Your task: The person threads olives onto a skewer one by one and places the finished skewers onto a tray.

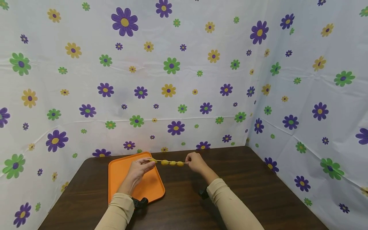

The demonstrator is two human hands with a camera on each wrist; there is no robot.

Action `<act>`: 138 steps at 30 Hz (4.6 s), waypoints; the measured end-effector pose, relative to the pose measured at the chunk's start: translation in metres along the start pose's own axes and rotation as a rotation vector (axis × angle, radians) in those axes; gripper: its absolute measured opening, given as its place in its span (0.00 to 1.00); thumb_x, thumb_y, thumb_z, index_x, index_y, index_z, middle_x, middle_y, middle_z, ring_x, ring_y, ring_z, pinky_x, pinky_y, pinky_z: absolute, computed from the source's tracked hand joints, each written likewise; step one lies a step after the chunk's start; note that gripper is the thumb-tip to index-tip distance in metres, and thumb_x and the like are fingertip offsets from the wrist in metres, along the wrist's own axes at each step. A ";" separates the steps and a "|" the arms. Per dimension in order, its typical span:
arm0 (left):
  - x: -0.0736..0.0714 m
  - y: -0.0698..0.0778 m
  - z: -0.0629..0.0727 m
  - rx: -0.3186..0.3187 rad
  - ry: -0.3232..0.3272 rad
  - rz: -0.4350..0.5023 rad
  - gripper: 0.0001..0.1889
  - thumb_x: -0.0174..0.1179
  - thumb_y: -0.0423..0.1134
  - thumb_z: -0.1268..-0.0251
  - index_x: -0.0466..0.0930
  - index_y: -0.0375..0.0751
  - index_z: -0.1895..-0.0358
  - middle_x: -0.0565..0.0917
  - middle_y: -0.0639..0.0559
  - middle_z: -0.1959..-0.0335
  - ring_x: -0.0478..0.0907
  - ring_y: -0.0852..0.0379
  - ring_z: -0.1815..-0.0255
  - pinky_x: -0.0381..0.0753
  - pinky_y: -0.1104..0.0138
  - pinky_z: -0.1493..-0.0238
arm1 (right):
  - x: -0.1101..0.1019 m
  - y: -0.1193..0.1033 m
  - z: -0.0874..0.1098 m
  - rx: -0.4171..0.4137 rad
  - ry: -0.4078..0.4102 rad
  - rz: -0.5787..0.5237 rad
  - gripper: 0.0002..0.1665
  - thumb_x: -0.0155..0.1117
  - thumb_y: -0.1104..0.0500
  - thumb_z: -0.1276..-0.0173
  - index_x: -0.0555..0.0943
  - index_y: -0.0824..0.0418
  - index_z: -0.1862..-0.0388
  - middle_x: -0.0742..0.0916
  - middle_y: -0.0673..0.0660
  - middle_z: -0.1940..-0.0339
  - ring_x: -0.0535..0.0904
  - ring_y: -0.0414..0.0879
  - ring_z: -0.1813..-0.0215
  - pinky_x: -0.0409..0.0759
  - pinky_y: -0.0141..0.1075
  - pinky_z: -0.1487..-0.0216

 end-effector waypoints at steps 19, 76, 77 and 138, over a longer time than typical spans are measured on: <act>0.007 -0.006 -0.001 -0.002 0.009 -0.045 0.15 0.66 0.26 0.35 0.83 0.25 0.47 0.90 0.48 0.63 0.88 0.56 0.61 0.86 0.61 0.50 | 0.002 -0.004 0.002 -0.032 -0.004 -0.006 0.06 0.64 0.73 0.34 0.83 0.68 0.71 0.80 0.53 0.75 0.72 0.43 0.72 0.74 0.33 0.71; -0.082 0.030 0.088 -0.109 -0.420 -1.100 0.06 0.75 0.32 0.44 0.87 0.34 0.71 0.84 0.51 0.75 0.75 0.56 0.72 0.80 0.62 0.66 | -0.005 0.014 0.008 -0.001 0.023 -0.031 0.10 0.65 0.74 0.34 0.81 0.64 0.73 0.80 0.52 0.74 0.73 0.44 0.70 0.77 0.35 0.68; -0.081 0.030 0.089 -0.108 -0.448 -1.081 0.06 0.74 0.32 0.44 0.87 0.33 0.71 0.84 0.51 0.75 0.75 0.56 0.72 0.80 0.63 0.67 | -0.005 0.014 0.008 0.003 0.021 -0.036 0.09 0.65 0.73 0.34 0.82 0.65 0.72 0.81 0.53 0.74 0.73 0.44 0.70 0.77 0.36 0.68; -0.025 0.018 0.012 0.036 -0.082 -0.359 0.23 0.62 0.28 0.29 0.71 0.20 0.35 0.84 0.35 0.46 0.84 0.41 0.46 0.84 0.57 0.45 | -0.010 0.018 0.008 0.004 0.025 -0.026 0.11 0.65 0.74 0.35 0.80 0.62 0.75 0.80 0.51 0.76 0.73 0.44 0.71 0.74 0.34 0.70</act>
Point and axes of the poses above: each hand's wrist, its own z-axis away from the middle knuckle, its own x-axis out of the palm, y = z × x, the point moved 8 cm from there along -z, towards the middle knuckle
